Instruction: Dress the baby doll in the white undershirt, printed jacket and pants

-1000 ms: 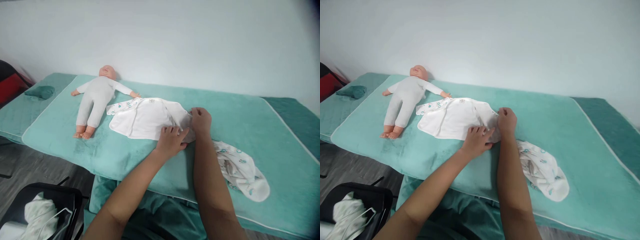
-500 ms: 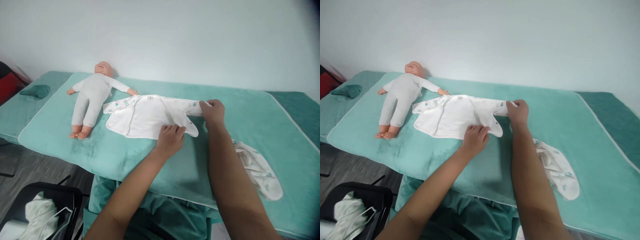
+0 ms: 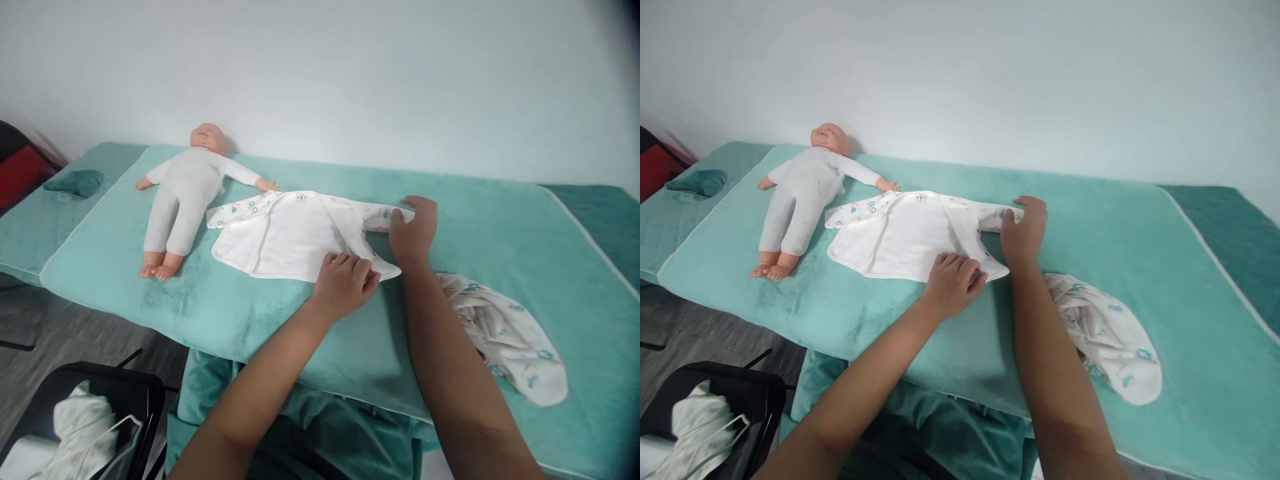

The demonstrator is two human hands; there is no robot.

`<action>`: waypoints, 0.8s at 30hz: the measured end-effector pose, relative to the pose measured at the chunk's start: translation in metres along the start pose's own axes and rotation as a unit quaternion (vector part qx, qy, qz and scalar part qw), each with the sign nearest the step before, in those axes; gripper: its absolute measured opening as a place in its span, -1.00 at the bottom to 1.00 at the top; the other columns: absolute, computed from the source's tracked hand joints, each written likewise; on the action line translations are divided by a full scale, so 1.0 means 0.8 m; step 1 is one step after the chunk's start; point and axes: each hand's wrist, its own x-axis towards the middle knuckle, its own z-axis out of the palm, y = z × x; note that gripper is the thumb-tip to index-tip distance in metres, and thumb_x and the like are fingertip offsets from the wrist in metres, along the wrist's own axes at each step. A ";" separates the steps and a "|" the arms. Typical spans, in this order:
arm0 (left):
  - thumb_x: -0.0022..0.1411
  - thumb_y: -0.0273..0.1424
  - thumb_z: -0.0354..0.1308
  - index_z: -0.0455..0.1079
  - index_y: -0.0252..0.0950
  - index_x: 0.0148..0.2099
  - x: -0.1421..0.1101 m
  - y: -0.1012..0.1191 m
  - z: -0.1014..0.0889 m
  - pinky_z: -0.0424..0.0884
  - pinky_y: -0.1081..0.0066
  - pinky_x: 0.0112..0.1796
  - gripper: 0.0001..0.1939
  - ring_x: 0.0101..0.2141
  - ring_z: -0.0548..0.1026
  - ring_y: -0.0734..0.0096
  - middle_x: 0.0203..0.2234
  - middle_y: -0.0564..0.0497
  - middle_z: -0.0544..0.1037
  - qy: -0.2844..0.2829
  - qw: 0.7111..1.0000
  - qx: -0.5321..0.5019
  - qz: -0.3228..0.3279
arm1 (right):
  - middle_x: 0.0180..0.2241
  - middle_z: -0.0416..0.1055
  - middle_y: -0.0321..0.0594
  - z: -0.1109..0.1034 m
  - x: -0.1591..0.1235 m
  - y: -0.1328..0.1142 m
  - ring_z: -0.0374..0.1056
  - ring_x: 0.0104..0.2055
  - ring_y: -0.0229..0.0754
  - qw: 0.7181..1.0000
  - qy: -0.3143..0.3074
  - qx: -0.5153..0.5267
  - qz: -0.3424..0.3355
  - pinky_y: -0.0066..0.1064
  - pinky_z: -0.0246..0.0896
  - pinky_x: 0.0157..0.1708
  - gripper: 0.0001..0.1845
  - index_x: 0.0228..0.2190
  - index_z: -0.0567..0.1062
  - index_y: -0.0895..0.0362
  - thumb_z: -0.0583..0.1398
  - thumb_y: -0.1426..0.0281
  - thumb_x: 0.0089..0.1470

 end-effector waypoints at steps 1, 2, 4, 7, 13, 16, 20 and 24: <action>0.52 -0.15 -0.09 0.44 -0.28 -0.15 0.000 0.000 -0.001 0.25 0.16 -0.11 -0.61 -0.15 0.53 0.16 -0.27 -0.08 0.62 -0.006 1.000 0.000 -0.001 | -0.03 0.48 0.00 0.003 -0.007 -0.010 0.41 0.07 0.05 0.999 -0.034 0.026 -0.006 0.01 0.32 0.14 -0.71 -0.09 0.45 0.06 0.13 0.34 0.13; 0.52 -0.13 -0.10 0.46 -0.29 -0.16 -0.001 0.000 -0.002 0.24 0.16 -0.13 -0.58 -0.17 0.54 0.16 -0.29 -0.08 0.62 -0.011 1.000 -0.001 0.000 | -0.02 0.49 -0.02 0.007 -0.013 -0.018 0.44 0.04 0.03 0.996 -0.073 0.052 -0.009 -0.01 0.38 0.09 -0.69 -0.06 0.45 0.04 0.12 0.29 0.16; 0.53 -0.12 -0.12 0.49 -0.29 -0.20 -0.002 0.001 -0.003 0.24 0.15 -0.14 -0.53 -0.18 0.54 0.16 -0.32 -0.09 0.62 -0.018 1.000 -0.001 0.004 | 0.04 0.50 -0.04 0.016 -0.022 -0.027 0.44 0.08 0.03 0.985 -0.151 0.079 -0.037 -0.01 0.40 0.10 -0.65 -0.01 0.49 0.03 0.12 0.23 0.20; 0.53 -0.17 -0.12 0.53 -0.28 -0.26 -0.004 0.001 -0.002 0.25 0.13 -0.12 -0.52 -0.14 0.53 0.15 -0.33 -0.09 0.61 -0.032 0.999 0.008 0.011 | 0.12 0.49 0.03 0.026 -0.023 -0.021 0.35 0.23 0.12 0.968 -0.223 0.045 -0.110 0.09 0.19 0.31 -0.64 -0.07 0.58 0.07 0.13 0.21 0.20; 0.49 -0.26 -0.03 0.52 -0.28 -0.15 -0.003 -0.001 -0.001 0.30 0.13 -0.10 -0.67 -0.07 0.47 0.17 -0.20 -0.09 0.58 -0.032 0.999 0.020 0.023 | 0.15 0.48 0.00 0.013 -0.016 -0.012 0.34 0.27 0.13 0.970 -0.233 0.018 -0.067 0.15 0.13 0.34 -0.63 -0.07 0.58 0.06 0.14 0.33 0.11; 0.45 -0.31 0.02 0.49 -0.27 -0.06 -0.001 0.001 -0.003 0.32 0.12 -0.04 -0.76 0.01 0.43 0.16 -0.08 -0.10 0.55 -0.031 0.999 0.014 0.022 | 0.12 0.51 -0.03 0.003 -0.025 -0.046 0.39 0.21 0.08 0.979 -0.197 0.045 -0.017 0.08 0.25 0.27 -0.61 -0.02 0.55 0.04 0.13 0.29 0.13; 0.33 -0.42 0.12 0.49 -0.35 0.01 -0.014 -0.001 -0.012 0.35 0.03 0.07 -0.75 0.09 0.40 0.04 -0.06 -0.16 0.56 -0.053 0.999 0.008 -0.006 | 0.12 0.51 -0.12 -0.001 -0.050 -0.122 0.40 0.20 0.04 0.970 -0.217 0.106 -0.031 0.05 0.26 0.26 -0.62 0.00 0.52 -0.01 0.13 0.24 0.17; 0.38 -0.39 0.06 0.50 -0.19 0.01 -0.058 -0.034 -0.056 0.31 0.02 0.22 -0.76 0.20 0.37 0.04 0.02 -0.18 0.56 -0.010 0.999 0.007 -0.033 | 0.19 0.46 -0.13 0.037 -0.068 -0.198 0.33 0.28 0.08 0.932 -0.328 0.140 -0.066 0.08 0.18 0.33 -0.60 0.04 0.50 -0.05 0.17 0.17 0.19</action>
